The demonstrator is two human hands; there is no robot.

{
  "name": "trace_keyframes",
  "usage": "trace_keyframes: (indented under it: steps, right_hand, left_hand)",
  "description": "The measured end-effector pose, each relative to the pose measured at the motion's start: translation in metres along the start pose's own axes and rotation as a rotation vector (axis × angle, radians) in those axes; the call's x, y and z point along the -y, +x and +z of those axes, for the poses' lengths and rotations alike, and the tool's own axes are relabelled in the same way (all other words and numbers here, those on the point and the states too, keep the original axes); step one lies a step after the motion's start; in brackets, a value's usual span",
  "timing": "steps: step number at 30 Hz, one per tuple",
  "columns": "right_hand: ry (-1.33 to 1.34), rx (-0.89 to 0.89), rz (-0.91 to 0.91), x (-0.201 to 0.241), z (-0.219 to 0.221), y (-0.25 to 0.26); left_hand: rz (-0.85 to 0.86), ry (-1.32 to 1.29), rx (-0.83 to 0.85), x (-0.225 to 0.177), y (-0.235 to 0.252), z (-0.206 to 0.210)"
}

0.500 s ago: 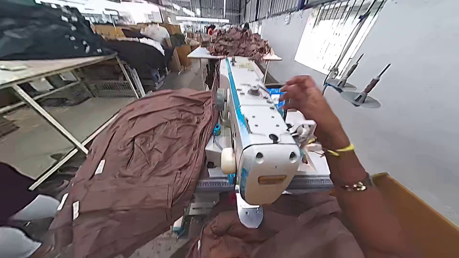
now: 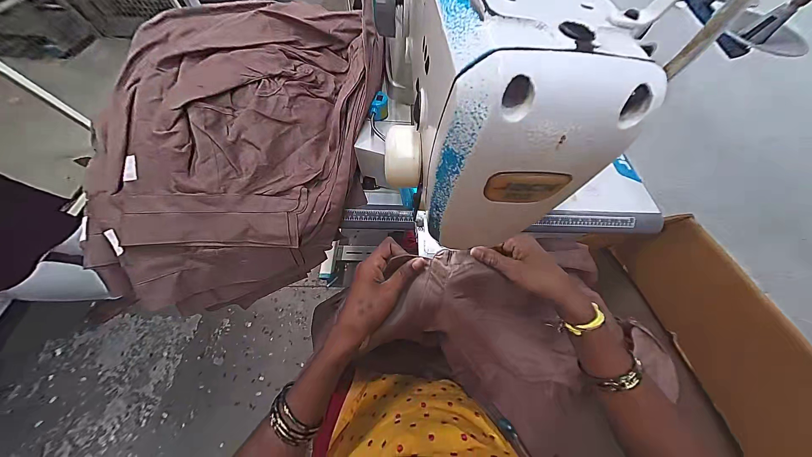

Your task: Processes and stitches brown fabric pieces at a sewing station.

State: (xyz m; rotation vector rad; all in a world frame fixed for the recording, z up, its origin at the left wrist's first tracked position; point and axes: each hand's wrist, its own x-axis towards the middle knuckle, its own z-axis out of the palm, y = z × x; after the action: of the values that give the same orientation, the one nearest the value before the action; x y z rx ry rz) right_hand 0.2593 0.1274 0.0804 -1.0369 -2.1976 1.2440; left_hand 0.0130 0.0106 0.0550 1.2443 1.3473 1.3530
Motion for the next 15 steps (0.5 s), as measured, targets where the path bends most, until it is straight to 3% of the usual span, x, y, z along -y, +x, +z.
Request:
trace_keyframes:
  steps: [5, 8, 11, 15]
  right_hand:
    - [-0.086, -0.137, 0.114, 0.016, -0.004, 0.017]
    - [-0.086, -0.120, 0.011, 0.023, 0.004, 0.019]
    - [0.053, -0.225, -0.089, 0.019, 0.034, 0.022]
    - [0.218, -0.363, -0.092, 0.016, 0.053, 0.027]
  left_hand:
    - [-0.093, -0.056, -0.065, -0.007, 0.013, 0.008]
    - [-0.005, 0.012, 0.065, -0.006, 0.005, -0.001]
    - [0.106, -0.007, 0.232, 0.008, -0.020, -0.010]
    - [0.236, 0.069, 0.261, 0.016, -0.043, -0.013]
